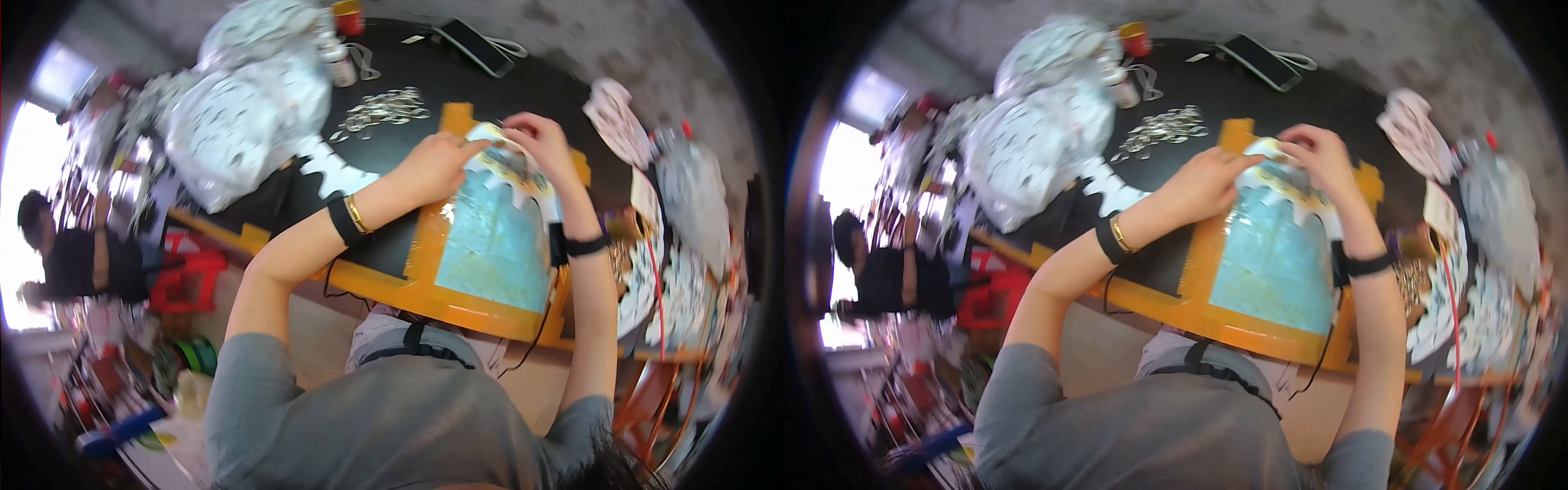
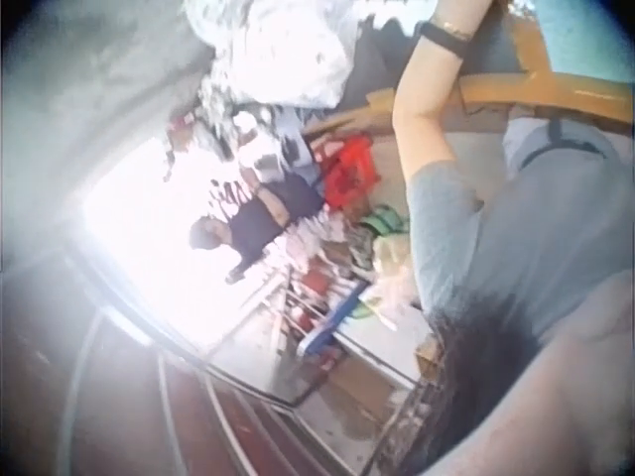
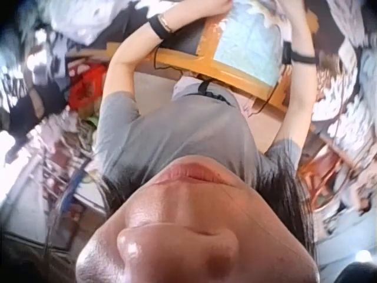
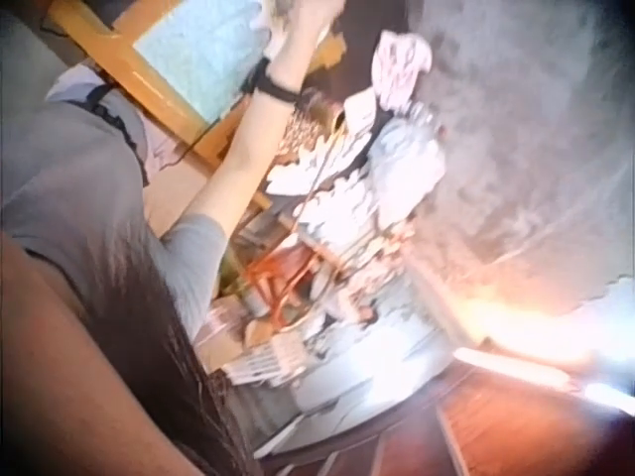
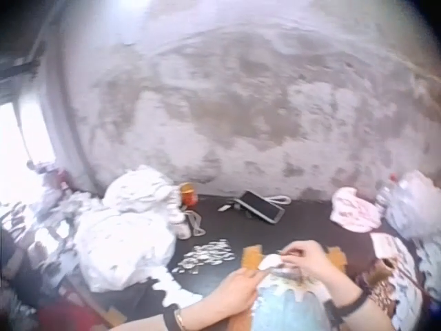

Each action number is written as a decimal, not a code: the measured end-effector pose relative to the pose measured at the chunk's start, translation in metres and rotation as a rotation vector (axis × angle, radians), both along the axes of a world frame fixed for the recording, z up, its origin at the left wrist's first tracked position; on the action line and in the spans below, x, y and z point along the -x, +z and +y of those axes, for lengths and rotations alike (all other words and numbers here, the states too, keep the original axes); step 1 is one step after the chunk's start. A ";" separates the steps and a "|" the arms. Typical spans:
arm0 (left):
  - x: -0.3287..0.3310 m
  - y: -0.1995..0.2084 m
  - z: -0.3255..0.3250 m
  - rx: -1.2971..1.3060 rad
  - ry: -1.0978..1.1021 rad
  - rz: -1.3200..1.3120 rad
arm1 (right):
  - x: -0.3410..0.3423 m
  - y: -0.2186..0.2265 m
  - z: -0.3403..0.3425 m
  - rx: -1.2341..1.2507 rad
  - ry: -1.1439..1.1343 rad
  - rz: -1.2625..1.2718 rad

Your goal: Applying glue and attaching components for shoe manufacturing using a brush.

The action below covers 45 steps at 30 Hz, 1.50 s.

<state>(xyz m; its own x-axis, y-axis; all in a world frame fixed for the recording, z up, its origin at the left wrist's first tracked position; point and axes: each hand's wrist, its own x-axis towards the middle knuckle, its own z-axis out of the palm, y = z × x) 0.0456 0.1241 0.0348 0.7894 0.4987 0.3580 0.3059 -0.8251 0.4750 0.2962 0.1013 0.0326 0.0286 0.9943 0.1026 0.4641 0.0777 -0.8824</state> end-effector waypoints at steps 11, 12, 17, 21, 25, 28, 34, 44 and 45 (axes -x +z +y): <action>0.215 -0.023 0.052 0.051 0.219 0.241 | 0.057 0.033 -0.052 -0.058 -0.003 -0.006; 0.215 -0.024 0.055 0.059 0.200 0.244 | 0.066 0.031 -0.056 -0.029 0.024 -0.062; 0.204 -0.009 0.070 0.015 0.137 0.344 | 0.108 0.019 -0.095 -0.010 0.174 -0.001; 0.201 0.001 0.058 0.107 0.197 0.301 | 0.107 0.017 -0.121 0.026 0.154 -0.049; 0.202 -0.008 0.036 -0.204 0.157 0.178 | 0.112 0.012 -0.139 -0.041 0.113 0.020; 0.195 -0.017 0.032 -0.163 0.064 0.334 | 0.128 0.010 -0.160 -0.035 0.163 0.021; 0.187 -0.015 0.040 -0.226 0.099 0.406 | 0.141 0.004 -0.222 -0.069 0.261 -0.035; 0.169 0.024 -0.032 -0.474 0.164 0.173 | 0.098 -0.037 -0.316 0.021 0.000 0.178; 0.154 0.030 -0.058 -0.397 0.136 0.081 | 0.100 -0.033 -0.318 -0.008 -0.008 0.093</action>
